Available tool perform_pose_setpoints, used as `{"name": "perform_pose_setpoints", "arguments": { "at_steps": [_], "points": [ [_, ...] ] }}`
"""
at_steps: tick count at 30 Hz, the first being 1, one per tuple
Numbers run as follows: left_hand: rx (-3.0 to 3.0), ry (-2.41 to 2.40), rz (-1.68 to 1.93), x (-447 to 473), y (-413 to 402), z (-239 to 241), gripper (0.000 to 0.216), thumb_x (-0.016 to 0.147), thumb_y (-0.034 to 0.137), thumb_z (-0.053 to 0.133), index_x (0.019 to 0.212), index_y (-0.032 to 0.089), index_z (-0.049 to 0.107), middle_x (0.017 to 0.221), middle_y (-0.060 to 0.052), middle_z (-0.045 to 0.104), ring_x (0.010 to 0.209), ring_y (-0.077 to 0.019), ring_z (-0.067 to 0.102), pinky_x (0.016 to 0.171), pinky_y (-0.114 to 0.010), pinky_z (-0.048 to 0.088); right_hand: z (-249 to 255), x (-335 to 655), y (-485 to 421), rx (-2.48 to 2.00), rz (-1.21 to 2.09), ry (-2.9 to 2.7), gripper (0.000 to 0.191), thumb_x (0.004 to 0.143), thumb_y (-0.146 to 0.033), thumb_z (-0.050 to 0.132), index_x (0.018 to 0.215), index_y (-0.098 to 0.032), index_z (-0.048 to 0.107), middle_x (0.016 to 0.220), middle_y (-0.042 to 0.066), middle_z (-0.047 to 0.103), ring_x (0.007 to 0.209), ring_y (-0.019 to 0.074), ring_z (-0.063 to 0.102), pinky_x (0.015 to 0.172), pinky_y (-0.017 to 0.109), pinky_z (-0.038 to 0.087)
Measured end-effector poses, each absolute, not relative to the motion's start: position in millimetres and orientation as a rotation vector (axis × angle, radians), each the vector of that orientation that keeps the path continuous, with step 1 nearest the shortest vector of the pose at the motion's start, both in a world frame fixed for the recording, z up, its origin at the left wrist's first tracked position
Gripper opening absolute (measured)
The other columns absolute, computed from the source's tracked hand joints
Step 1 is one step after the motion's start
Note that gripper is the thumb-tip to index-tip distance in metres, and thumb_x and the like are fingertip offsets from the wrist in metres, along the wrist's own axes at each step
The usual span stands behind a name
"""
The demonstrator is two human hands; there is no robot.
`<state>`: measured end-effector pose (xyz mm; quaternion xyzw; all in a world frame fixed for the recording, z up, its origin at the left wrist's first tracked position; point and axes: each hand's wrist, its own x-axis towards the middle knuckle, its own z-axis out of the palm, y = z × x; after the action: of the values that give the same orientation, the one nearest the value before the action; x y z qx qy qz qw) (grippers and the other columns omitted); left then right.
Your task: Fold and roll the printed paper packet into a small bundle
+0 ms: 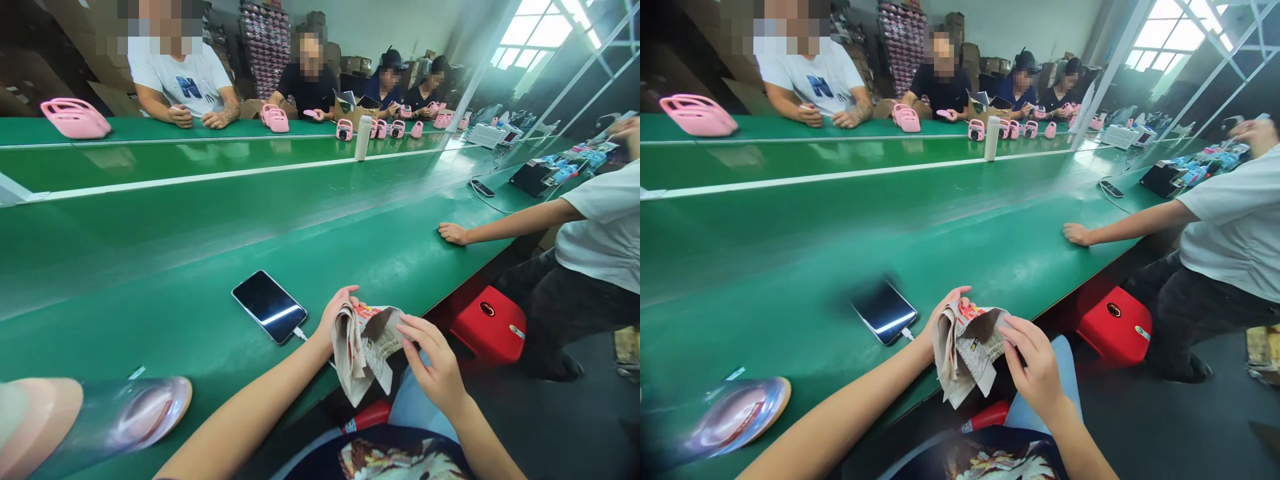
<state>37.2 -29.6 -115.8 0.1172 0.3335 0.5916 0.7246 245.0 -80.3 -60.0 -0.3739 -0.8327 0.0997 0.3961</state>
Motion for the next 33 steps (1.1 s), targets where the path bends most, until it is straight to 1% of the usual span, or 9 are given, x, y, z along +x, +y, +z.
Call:
{"name": "perform_pose_setpoints", "arguments": {
  "at_steps": [5,7,10,12,16,19,23,29,33],
  "points": [
    [0.249,0.745,1.329,36.7,-29.6,-119.2,0.052,0.068,0.043,0.081,0.106,0.016,0.058,0.066,0.002,0.057,0.071,-0.0166,0.061,0.072,-0.031,0.048,-54.2,248.7,-78.6,-0.966,0.268,-2.121,0.028,0.098,-0.015,0.051,0.125,-0.02,0.058,0.132,0.009,0.056,0.123,0.0179,0.052,0.105,0.033,0.042],
    [0.251,0.749,1.341,36.7,-29.8,-119.6,0.057,0.066,0.045,0.081,0.108,0.016,0.057,0.067,0.003,0.056,0.072,-0.017,0.061,0.072,-0.031,0.048,-53.3,248.6,-82.0,-0.881,0.302,-2.229,0.029,0.1,-0.027,0.051,0.128,-0.02,0.056,0.135,0.009,0.054,0.127,0.0194,0.05,0.106,0.035,0.042],
    [0.274,0.773,1.36,37.2,-30.3,-117.4,0.065,0.062,0.052,0.083,0.109,0.016,0.056,0.067,0.003,0.056,0.074,-0.0169,0.06,0.07,-0.03,0.048,-55.6,242.2,-89.1,-0.782,0.296,-2.392,0.047,0.099,-0.046,0.051,0.136,-0.018,0.05,0.14,0.011,0.052,0.13,0.0223,0.048,0.106,0.037,0.044],
    [0.29,0.793,1.362,37.6,-31.0,-114.5,0.07,0.059,0.056,0.084,0.109,0.015,0.056,0.067,0.003,0.055,0.074,-0.016,0.06,0.069,-0.028,0.048,-59.2,236.5,-92.4,-0.816,0.308,-2.413,0.047,0.099,-0.041,0.052,0.139,-0.016,0.047,0.138,0.01,0.054,0.127,0.0208,0.052,0.104,0.035,0.047],
    [0.329,0.83,1.316,38.8,-31.9,-108.5,0.071,0.059,0.057,0.083,0.109,0.015,0.054,0.064,0.004,0.053,0.062,-0.0123,0.054,0.058,-0.025,0.044,-65.3,232.3,-92.1,-0.958,0.356,-2.243,0.033,0.097,-0.014,0.048,0.129,-0.02,0.053,0.116,0.002,0.068,0.106,0.0112,0.065,0.092,0.021,0.051],
    [0.369,0.848,1.27,40.0,-30.7,-107.3,0.074,0.057,0.054,0.085,0.109,0.014,0.053,0.061,0.005,0.053,0.059,-0.0124,0.054,0.055,-0.024,0.043,-64.6,234.6,-88.5,-1.002,0.321,-2.139,0.026,0.097,-0.011,0.05,0.12,-0.021,0.059,0.109,0.0,0.07,0.099,0.0098,0.067,0.089,0.018,0.051],
    [0.413,0.86,1.202,40.8,-28.0,-110.0,0.075,0.056,0.052,0.085,0.111,0.015,0.05,0.058,0.005,0.053,0.058,-0.014,0.056,0.057,-0.025,0.043,-58.4,235.1,-82.7,-1.023,0.272,-2.061,0.023,0.097,-0.012,0.053,0.115,-0.021,0.062,0.106,0.001,0.071,0.097,0.0116,0.068,0.088,0.02,0.052],
    [0.491,0.93,1.125,40.7,-27.2,-106.0,0.072,0.058,0.05,0.083,0.111,0.015,0.049,0.054,0.005,0.053,0.052,-0.0141,0.054,0.053,-0.024,0.04,-47.5,229.9,-67.0,-0.961,0.181,-2.043,0.016,0.095,-0.01,0.057,0.105,-0.021,0.063,0.096,0.002,0.07,0.09,0.0142,0.065,0.084,0.028,0.051],
    [0.549,0.99,1.078,41.6,-29.1,-100.7,0.064,0.062,0.047,0.081,0.11,0.014,0.051,0.054,0.003,0.054,0.045,-0.0112,0.047,0.047,-0.022,0.033,-38.7,225.8,-53.9,-0.94,0.053,-2.078,0.013,0.094,-0.012,0.059,0.101,-0.02,0.066,0.1,0.006,0.065,0.094,0.0178,0.061,0.086,0.033,0.049]
  ]
}}
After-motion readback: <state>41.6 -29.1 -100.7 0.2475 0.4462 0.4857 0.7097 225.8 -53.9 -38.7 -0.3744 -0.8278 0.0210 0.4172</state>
